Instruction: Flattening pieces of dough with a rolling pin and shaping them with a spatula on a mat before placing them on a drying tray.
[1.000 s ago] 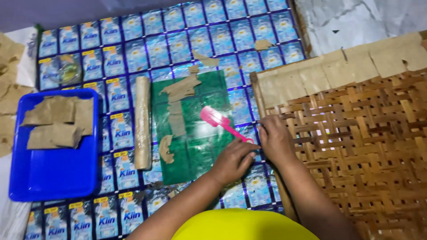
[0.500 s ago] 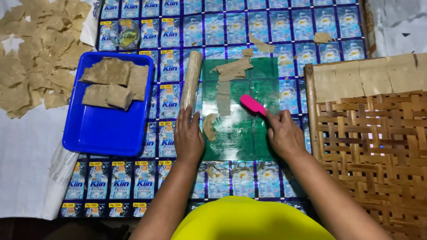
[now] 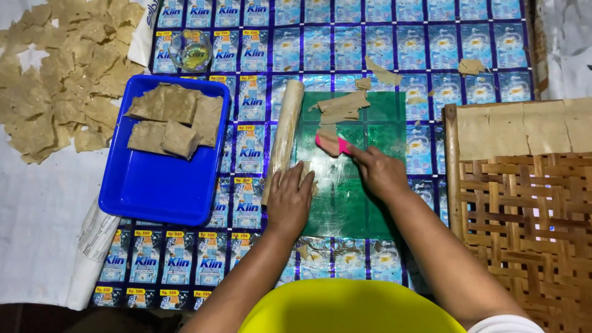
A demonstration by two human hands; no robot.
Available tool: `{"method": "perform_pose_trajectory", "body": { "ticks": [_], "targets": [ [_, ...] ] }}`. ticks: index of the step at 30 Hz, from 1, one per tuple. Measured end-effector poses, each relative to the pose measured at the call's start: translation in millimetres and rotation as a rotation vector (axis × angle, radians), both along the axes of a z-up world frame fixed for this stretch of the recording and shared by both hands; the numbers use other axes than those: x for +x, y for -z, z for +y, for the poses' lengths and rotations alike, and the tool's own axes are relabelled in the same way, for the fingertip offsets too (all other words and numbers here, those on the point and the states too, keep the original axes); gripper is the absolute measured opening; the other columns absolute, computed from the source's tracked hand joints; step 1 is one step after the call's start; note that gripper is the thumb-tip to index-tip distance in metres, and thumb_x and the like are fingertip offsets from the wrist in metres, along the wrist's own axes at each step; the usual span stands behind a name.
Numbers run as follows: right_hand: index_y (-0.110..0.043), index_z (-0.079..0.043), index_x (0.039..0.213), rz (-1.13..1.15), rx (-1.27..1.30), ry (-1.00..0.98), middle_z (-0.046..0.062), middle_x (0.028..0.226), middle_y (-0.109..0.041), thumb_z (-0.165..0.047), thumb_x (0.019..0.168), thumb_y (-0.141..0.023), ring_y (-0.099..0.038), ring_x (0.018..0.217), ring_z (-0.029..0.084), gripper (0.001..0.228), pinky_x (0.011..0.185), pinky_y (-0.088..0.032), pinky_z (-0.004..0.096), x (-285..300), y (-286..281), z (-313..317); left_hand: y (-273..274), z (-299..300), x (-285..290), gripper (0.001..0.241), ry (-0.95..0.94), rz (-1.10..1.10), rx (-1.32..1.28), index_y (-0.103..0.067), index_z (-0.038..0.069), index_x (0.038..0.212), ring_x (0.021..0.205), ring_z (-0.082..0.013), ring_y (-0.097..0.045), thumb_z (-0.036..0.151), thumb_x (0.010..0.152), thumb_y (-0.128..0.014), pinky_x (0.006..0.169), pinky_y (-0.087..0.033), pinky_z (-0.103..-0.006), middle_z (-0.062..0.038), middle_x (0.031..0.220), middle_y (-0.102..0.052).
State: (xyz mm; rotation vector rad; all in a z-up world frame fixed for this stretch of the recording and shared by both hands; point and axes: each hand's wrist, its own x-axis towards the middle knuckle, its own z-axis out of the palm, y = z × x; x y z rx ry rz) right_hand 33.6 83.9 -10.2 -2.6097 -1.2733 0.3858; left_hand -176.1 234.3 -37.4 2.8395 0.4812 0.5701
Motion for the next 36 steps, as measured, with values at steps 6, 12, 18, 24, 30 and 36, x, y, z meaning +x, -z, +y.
{"method": "perform_pose_trajectory", "body": {
  "ticks": [6,12,18,24,30,36],
  "targets": [
    [-0.067,-0.052,0.126,0.148,-0.16,0.284,0.001,0.111,-0.077,-0.053,0.104,-0.048,-0.069,0.114,0.033,0.029,0.099,-0.053,0.05,66.4,15.2,2.5,23.2,20.2,32.4,0.01,0.043,0.078,-0.051,-0.061,0.019,0.105,0.088,-0.025,-0.067,0.018,0.097,-0.056,0.083,-0.048,-0.041,-0.004,0.099,-0.061],
    [-0.074,-0.012,0.114,0.448,0.185,0.267,0.014,0.07,-0.075,-0.02,0.105,-0.055,-0.071,0.083,0.034,0.022,0.082,-0.053,0.046,74.8,-45.7,-16.8,-15.3,34.4,101.9,0.017,0.12,-0.127,-0.472,-0.06,0.018,0.119,0.1,-0.04,-0.068,0.024,0.104,-0.057,0.08,-0.055,-0.0496,-0.009,0.114,-0.059],
    [-0.073,-0.02,0.115,0.273,0.088,0.382,0.013,0.08,-0.076,-0.029,0.105,-0.058,-0.07,0.099,0.043,0.02,0.088,-0.053,0.054,123.4,-4.8,-30.7,17.0,55.5,163.5,0.014,0.21,-0.255,-0.098,-0.068,0.025,0.108,0.105,-0.022,-0.068,0.031,0.095,-0.069,0.094,-0.05,-0.0384,0.002,0.098,-0.065],
    [-0.073,-0.023,0.12,0.226,-0.021,0.315,0.018,0.102,-0.077,-0.038,0.107,-0.055,-0.067,0.109,0.046,0.026,0.095,-0.051,0.057,158.2,7.6,-7.0,2.0,78.1,178.0,0.085,0.044,0.18,-0.328,-0.038,0.006,0.151,0.137,-0.0363,-0.045,0.034,0.084,-0.083,0.119,-0.029,-0.0521,-0.017,0.137,-0.054],
    [-0.074,-0.024,0.118,0.264,-0.052,0.126,0.024,0.111,-0.075,-0.034,0.104,-0.056,-0.064,0.117,0.05,0.025,0.102,-0.049,0.059,126.0,-61.6,27.2,-6.9,84.9,187.2,0.075,0.146,0.231,-0.226,-0.051,0.015,0.142,0.125,-0.0298,-0.048,0.034,0.078,-0.086,0.121,-0.023,-0.0559,-0.005,0.12,-0.053],
    [-0.071,-0.028,0.13,0.141,-0.055,0.094,0.024,0.106,-0.072,-0.027,0.101,-0.056,-0.066,0.102,0.051,0.032,0.09,-0.054,0.061,92.9,-61.9,-13.8,-1.0,61.3,151.4,0.054,0.317,0.081,-0.145,-0.055,0.008,0.144,0.141,-0.0393,-0.043,0.023,0.094,-0.069,0.117,-0.037,-0.0492,-0.021,0.143,-0.05]
  ]
}}
